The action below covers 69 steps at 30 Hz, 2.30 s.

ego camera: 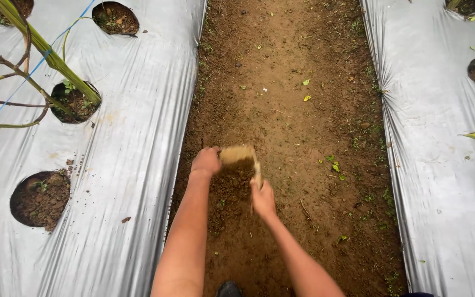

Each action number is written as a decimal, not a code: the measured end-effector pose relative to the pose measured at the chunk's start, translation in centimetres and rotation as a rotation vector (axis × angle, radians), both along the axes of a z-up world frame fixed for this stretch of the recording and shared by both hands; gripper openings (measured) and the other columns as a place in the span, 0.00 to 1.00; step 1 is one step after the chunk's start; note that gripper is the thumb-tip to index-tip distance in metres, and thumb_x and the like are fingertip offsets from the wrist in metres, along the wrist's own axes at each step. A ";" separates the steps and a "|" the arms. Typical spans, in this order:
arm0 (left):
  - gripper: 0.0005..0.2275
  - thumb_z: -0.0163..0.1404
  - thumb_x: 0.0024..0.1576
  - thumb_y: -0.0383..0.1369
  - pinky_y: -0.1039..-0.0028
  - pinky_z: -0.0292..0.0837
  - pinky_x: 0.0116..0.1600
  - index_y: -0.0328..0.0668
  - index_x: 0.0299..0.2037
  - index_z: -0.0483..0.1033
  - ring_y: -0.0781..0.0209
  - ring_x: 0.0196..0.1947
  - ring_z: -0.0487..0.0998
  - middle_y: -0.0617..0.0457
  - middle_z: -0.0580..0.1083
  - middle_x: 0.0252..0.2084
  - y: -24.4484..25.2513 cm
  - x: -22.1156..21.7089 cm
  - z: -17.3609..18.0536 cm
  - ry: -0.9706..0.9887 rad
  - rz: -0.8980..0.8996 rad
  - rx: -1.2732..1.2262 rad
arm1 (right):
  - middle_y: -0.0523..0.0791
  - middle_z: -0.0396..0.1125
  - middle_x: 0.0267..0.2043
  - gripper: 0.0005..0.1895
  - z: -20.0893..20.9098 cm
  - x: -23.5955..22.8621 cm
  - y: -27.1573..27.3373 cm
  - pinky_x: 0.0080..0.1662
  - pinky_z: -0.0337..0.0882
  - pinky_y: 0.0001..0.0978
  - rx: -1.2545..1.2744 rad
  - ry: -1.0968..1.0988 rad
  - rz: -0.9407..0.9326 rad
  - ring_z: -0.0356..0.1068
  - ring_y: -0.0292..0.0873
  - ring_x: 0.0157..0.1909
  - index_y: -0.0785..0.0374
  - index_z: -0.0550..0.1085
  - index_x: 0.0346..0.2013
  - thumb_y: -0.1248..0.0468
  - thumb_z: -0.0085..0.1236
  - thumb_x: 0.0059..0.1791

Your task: Using a small hand hoe to loosen soil and then scooping it by hand into planting holes in a plastic-covered garden bed.

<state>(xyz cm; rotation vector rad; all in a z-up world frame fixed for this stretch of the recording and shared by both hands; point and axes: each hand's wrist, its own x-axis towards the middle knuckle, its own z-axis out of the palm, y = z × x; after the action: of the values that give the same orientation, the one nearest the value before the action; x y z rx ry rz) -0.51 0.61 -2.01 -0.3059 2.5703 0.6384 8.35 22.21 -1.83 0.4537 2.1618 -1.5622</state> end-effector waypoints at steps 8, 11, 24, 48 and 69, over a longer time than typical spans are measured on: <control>0.20 0.40 0.67 0.28 0.49 0.81 0.61 0.46 0.69 0.69 0.36 0.67 0.72 0.36 0.68 0.68 -1.5 2.4 1.3 -0.014 0.040 0.013 | 0.48 0.62 0.26 0.18 -5.8 -16.0 1.0 0.16 0.74 0.42 -0.416 -0.013 -0.482 0.66 0.45 0.16 0.70 0.57 0.48 0.57 0.47 0.56; 0.21 0.44 0.66 0.31 0.48 0.80 0.61 0.47 0.70 0.68 0.36 0.67 0.71 0.36 0.66 0.69 -1.6 3.2 2.0 -0.050 0.036 -0.001 | 0.52 0.64 0.23 0.19 -4.6 -11.9 0.7 0.14 0.73 0.44 -0.131 0.010 -0.456 0.68 0.48 0.15 0.71 0.66 0.43 0.54 0.49 0.54; 0.22 0.44 0.66 0.29 0.46 0.79 0.63 0.46 0.72 0.66 0.38 0.69 0.69 0.36 0.66 0.70 1.4 0.6 2.9 -0.018 -0.054 -0.003 | 0.51 0.66 0.26 0.23 -3.7 6.1 2.0 0.29 0.71 0.45 0.130 0.016 -0.216 0.71 0.49 0.26 0.62 0.69 0.38 0.44 0.47 0.55; 0.22 0.45 0.65 0.30 0.46 0.80 0.60 0.49 0.71 0.69 0.39 0.67 0.72 0.40 0.67 0.71 2.4 1.9 3.4 -0.147 -0.067 0.007 | 0.44 0.63 0.23 0.20 -0.3 6.9 -1.3 0.20 0.70 0.23 0.094 -0.015 -0.301 0.66 0.37 0.18 0.68 0.65 0.47 0.52 0.32 0.62; 0.12 0.49 0.61 0.26 0.48 0.85 0.47 0.32 0.52 0.82 0.36 0.51 0.82 0.32 0.77 0.56 -3.1 2.5 -3.4 -0.182 0.048 -0.017 | 0.50 0.67 0.26 0.26 -8.8 -8.6 -3.5 0.16 0.76 0.43 -0.021 -0.050 -0.037 0.70 0.46 0.17 0.70 0.61 0.56 0.48 0.38 0.59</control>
<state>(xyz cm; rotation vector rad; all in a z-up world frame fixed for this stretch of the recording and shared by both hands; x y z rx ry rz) 1.94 -2.47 -5.45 -0.4137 2.4013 0.5780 -0.21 18.69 -10.61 0.5239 2.1091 -1.5744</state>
